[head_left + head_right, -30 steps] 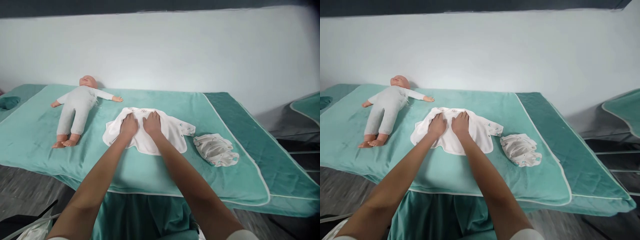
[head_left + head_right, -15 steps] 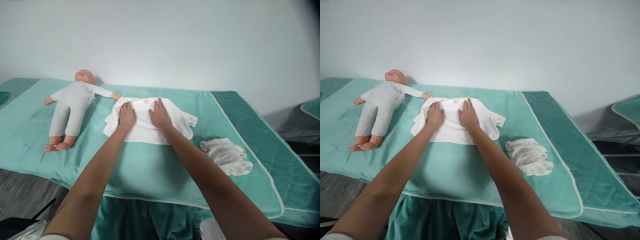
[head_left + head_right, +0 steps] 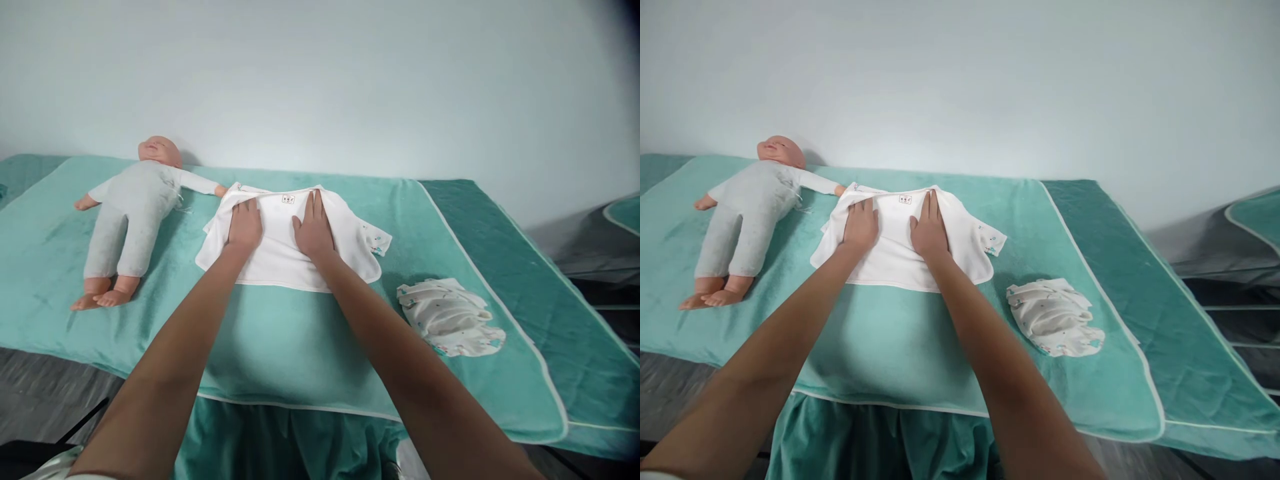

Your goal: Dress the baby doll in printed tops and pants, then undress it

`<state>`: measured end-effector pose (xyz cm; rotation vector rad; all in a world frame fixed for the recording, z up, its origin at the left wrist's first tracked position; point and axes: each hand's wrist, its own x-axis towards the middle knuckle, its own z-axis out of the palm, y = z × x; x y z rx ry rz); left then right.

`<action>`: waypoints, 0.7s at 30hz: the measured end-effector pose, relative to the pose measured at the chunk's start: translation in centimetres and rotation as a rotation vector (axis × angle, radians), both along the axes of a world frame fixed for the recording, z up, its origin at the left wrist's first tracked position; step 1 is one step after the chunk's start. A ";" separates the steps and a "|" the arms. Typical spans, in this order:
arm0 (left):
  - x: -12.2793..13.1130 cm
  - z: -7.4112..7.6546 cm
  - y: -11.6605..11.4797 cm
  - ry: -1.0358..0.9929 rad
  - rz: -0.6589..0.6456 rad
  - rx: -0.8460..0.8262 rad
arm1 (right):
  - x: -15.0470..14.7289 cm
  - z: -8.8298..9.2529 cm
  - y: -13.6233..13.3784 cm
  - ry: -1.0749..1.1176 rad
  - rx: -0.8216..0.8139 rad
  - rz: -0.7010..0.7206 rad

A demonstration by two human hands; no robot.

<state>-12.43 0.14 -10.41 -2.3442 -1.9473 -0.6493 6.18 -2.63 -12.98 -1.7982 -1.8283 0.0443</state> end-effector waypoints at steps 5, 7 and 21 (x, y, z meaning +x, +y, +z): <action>-0.2 0.1 -0.1 0.005 -0.012 0.038 | -0.1 -0.1 -0.1 0.029 0.074 -0.028; -0.1 -0.1 0.1 0.015 0.000 0.016 | 0.0 -0.3 0.3 0.036 0.043 -0.018; 0.2 -0.7 -1.5 0.054 -0.050 -0.117 | 0.0 -0.7 2.6 0.023 -0.153 -0.025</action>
